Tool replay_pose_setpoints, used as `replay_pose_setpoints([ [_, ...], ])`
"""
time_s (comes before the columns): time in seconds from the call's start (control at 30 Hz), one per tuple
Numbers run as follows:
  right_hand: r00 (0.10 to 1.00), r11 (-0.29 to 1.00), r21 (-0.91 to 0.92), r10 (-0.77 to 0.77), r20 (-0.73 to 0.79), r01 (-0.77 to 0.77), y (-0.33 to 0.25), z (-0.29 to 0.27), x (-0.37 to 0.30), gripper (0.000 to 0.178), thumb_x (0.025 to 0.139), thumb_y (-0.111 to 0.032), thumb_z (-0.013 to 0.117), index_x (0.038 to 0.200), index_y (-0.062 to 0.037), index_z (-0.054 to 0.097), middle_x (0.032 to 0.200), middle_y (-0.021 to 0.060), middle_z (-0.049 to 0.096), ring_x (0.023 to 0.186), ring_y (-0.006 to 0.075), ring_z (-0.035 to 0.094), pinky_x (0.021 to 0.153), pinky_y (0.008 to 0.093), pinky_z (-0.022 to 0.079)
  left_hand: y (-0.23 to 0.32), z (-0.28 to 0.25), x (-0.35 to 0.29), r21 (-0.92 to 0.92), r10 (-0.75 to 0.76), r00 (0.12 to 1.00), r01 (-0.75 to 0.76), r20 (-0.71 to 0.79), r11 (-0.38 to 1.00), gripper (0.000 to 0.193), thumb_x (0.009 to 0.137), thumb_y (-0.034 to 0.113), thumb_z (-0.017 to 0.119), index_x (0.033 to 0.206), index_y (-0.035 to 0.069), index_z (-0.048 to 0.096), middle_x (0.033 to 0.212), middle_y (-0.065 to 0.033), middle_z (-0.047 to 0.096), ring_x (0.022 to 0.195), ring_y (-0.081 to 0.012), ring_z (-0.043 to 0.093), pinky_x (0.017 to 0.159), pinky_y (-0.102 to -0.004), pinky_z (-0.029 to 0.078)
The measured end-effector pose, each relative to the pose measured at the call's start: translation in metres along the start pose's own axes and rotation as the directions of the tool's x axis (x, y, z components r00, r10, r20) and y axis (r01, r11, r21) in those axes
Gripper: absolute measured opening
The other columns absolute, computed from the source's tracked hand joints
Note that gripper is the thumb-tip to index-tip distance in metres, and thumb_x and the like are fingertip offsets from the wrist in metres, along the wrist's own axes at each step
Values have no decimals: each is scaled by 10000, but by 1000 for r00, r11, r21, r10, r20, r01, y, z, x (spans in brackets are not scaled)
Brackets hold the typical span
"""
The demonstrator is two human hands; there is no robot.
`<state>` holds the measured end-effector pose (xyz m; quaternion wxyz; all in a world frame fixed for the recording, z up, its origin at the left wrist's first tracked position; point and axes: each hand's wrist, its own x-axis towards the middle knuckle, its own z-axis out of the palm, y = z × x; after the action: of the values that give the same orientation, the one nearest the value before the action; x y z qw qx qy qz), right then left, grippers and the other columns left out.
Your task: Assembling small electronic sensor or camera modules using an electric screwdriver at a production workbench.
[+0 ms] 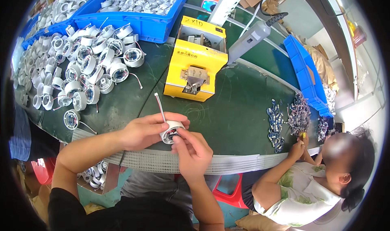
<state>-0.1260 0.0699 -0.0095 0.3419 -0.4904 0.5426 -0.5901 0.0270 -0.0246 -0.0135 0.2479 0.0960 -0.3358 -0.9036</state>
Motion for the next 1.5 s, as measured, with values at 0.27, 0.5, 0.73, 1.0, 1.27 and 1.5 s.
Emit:
replay_pose_setpoints([
  [0.27, 910, 950, -150, -306, -279, 274, 9, 15, 11, 348, 793, 85, 704, 1129, 51, 618, 1136, 147, 569, 878, 179, 621, 757, 269, 542, -13, 9, -2, 274, 171, 984, -176, 45, 945, 503, 1058, 284, 406, 1507, 85, 297, 1297, -61, 516, 1220, -131, 462, 1052, -289, 351],
  [0.5, 918, 803, -446, -338, 205, 395, 4, -24, 52, 243, 865, -17, 665, 1106, -1, 638, 1125, 113, 604, 988, 184, 613, 826, 304, 515, 3, 1, 2, 428, 45, 979, 45, -198, 903, 367, 930, 33, 579, 1285, 2, 490, 1086, -84, 603, 954, -130, 631, 714, -270, 619],
  [0.73, 961, 926, -312, -256, -107, 212, -24, -38, 156, 598, 893, -86, 679, 1400, 12, 377, 1204, 111, 578, 1102, 166, 538, 973, 305, 412, 1, -13, 5, 346, -24, 946, 141, -322, 928, 331, 913, 42, 579, 1206, -23, 442, 1088, -133, 579, 970, -185, 635, 717, -345, 633],
  [1.0, 845, 850, 102, -486, -222, 516, -54, 17, 155, 647, 926, -66, 567, 1442, -8, 182, 760, 71, 529, 465, 121, 494, 439, 262, 429, 1, -11, 4, 376, -13, 914, 179, -405, 909, 314, 950, 86, 531, 1217, -35, 419, 1083, -147, 577, 909, -200, 655, 728, -350, 631],
  [1.27, 874, 875, 107, -449, -185, 472, -27, 36, 168, 560, 918, -25, 560, 1379, -8, 243, 733, 58, 504, 463, 109, 496, 424, 254, 418, 3, -9, 7, 333, -56, 920, 197, -388, 922, 297, 971, 95, 485, 1237, -37, 476, 1045, -146, 608, 890, -193, 660, 740, -335, 621],
  [1.5, 892, 865, 229, -410, -192, 446, -34, 39, 120, 631, 901, -68, 561, 1396, -6, 176, 652, 69, 498, 434, 127, 478, 426, 255, 419, 0, -10, 8, 401, -10, 893, 212, -449, 891, 283, 969, 70, 453, 1230, -35, 483, 1015, -156, 626, 812, -207, 693, 712, -325, 619],
])
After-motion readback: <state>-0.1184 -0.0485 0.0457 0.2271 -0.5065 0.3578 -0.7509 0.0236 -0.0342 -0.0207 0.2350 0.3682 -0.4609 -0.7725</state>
